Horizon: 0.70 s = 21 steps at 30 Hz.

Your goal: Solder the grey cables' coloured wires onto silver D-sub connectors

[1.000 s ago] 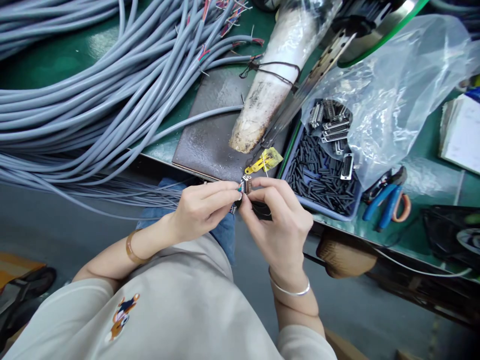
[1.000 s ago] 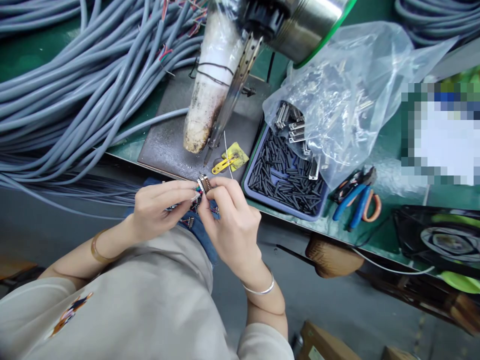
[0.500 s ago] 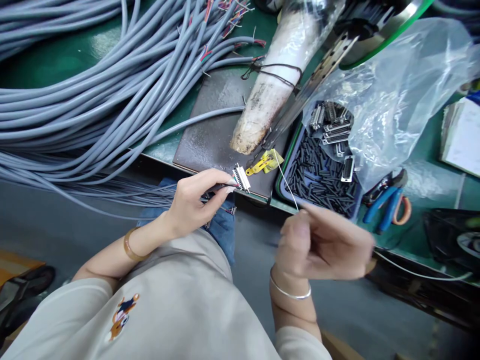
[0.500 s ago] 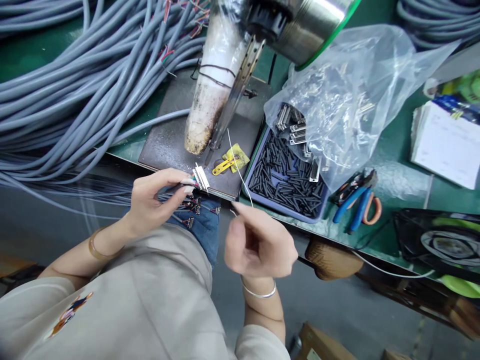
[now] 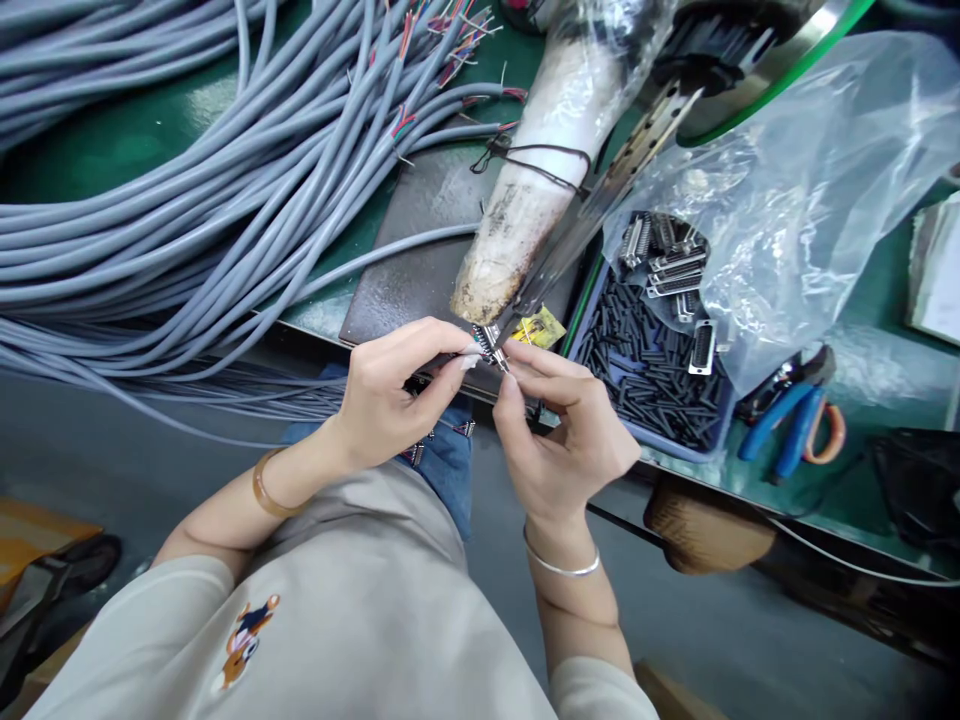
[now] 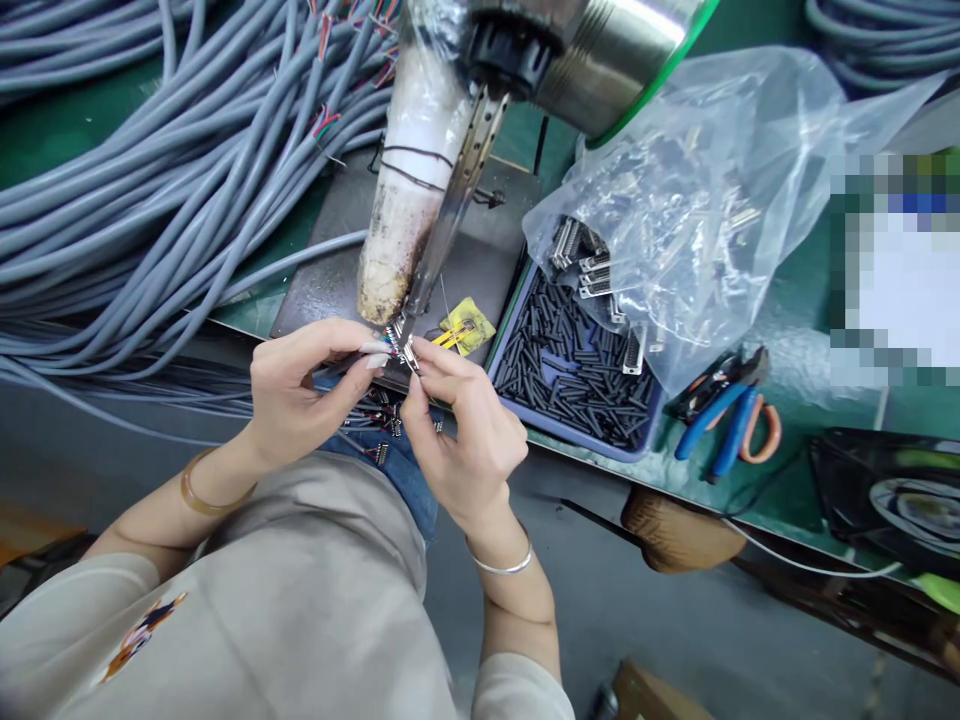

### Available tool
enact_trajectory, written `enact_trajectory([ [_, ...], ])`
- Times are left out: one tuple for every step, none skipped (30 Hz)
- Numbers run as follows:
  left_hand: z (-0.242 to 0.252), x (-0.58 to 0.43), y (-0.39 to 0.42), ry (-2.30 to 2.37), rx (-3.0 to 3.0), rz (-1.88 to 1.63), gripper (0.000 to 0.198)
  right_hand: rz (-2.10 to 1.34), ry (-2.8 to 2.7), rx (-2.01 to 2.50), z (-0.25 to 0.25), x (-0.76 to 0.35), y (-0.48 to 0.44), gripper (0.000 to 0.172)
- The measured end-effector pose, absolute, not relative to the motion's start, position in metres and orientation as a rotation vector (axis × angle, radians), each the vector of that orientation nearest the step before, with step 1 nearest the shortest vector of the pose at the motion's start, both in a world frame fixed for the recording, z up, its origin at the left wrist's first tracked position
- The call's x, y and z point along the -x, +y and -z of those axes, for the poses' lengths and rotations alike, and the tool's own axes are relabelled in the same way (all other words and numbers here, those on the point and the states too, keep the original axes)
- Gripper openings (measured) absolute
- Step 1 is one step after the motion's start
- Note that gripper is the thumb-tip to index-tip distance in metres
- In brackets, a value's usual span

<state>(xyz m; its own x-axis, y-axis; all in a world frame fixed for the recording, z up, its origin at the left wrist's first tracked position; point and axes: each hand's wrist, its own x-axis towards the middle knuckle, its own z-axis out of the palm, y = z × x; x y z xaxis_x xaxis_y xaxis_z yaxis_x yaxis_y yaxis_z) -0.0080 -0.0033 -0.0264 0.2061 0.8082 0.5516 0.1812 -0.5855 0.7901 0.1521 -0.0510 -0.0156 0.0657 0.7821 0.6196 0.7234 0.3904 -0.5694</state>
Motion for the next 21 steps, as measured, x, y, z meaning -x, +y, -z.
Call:
enact_trajectory([
  [0.025,0.008,-0.002,0.919,-1.925,-1.406,0.008,-0.083,-1.663,1.343,0.016,-0.152,-0.05,0.018],
  [0.023,0.007,-0.001,0.919,-1.942,-1.41,0.008,-0.09,-1.663,1.34,0.016,-0.152,-0.049,0.018],
  [0.022,0.007,0.001,0.913,-1.959,-1.412,0.009,-0.091,-1.663,1.334,0.015,-0.152,-0.049,0.018],
  [0.02,0.007,0.002,0.903,-1.973,-1.416,0.009,-0.09,-1.661,1.329,0.014,-0.152,-0.049,0.018],
  [0.019,0.007,0.002,0.891,-1.985,-1.42,0.01,-0.089,-1.659,1.327,0.013,-0.152,-0.049,0.018],
  [0.017,0.007,0.003,0.88,-1.996,-1.423,0.01,-0.089,-1.656,1.327,0.012,-0.151,-0.049,0.019],
  [0.016,0.007,0.003,0.871,-2.006,-1.424,0.011,-0.09,-1.653,1.328,0.011,-0.151,-0.049,0.019],
  [0.015,0.007,0.004,0.867,-2.012,-1.42,0.011,-0.091,-1.652,1.33,0.01,-0.151,-0.049,0.019],
  [0.015,0.007,0.004,0.867,-2.013,-1.415,0.011,-0.09,-1.654,1.33,0.009,-0.151,-0.05,0.02],
  [0.014,0.007,0.004,0.864,-2.011,-1.411,0.011,-0.089,-1.656,1.33,0.008,-0.151,-0.05,0.02],
  [0.014,0.007,0.004,0.862,-2.006,-1.406,0.011,-0.088,-1.659,1.328,0.008,-0.151,-0.05,0.02],
  [0.013,0.007,0.004,0.857,-2.0,-1.403,0.011,-0.086,-1.666,1.329,0.007,-0.151,-0.051,0.02],
  [0.013,0.007,0.004,0.854,-1.994,-1.403,0.011,-0.085,-1.674,1.331,0.007,-0.151,-0.051,0.021],
  [0.013,0.008,0.003,0.851,-1.989,-1.403,0.011,-0.081,-1.682,1.334,0.007,-0.151,-0.052,0.021],
  [0.014,0.008,0.003,0.849,-1.986,-1.396,0.012,-0.073,-1.689,1.338,0.007,-0.151,-0.052,0.022],
  [0.014,0.009,0.003,0.851,-1.983,-1.386,0.012,-0.06,-1.697,1.343,0.007,-0.151,-0.053,0.022],
  [0.015,0.009,0.002,0.851,-1.982,-1.376,0.012,-0.044,-1.704,1.349,0.007,-0.151,-0.053,0.023],
  [0.016,0.01,0.002,0.849,-1.984,-1.365,0.013,-0.031,-1.712,1.357,0.007,-0.151,-0.053,0.023],
  [0.016,0.011,0.002,0.846,-1.986,-1.358,0.013,-0.02,-1.723,1.365,0.007,-0.151,-0.054,0.023],
  [0.017,0.011,0.001,0.844,-1.988,-1.353,0.013,-0.01,-1.733,1.371,0.007,-0.151,-0.054,0.022],
  [0.017,0.011,0.001,0.845,-1.99,-1.347,0.013,-0.002,-1.741,1.375,0.007,-0.152,-0.054,0.022],
])
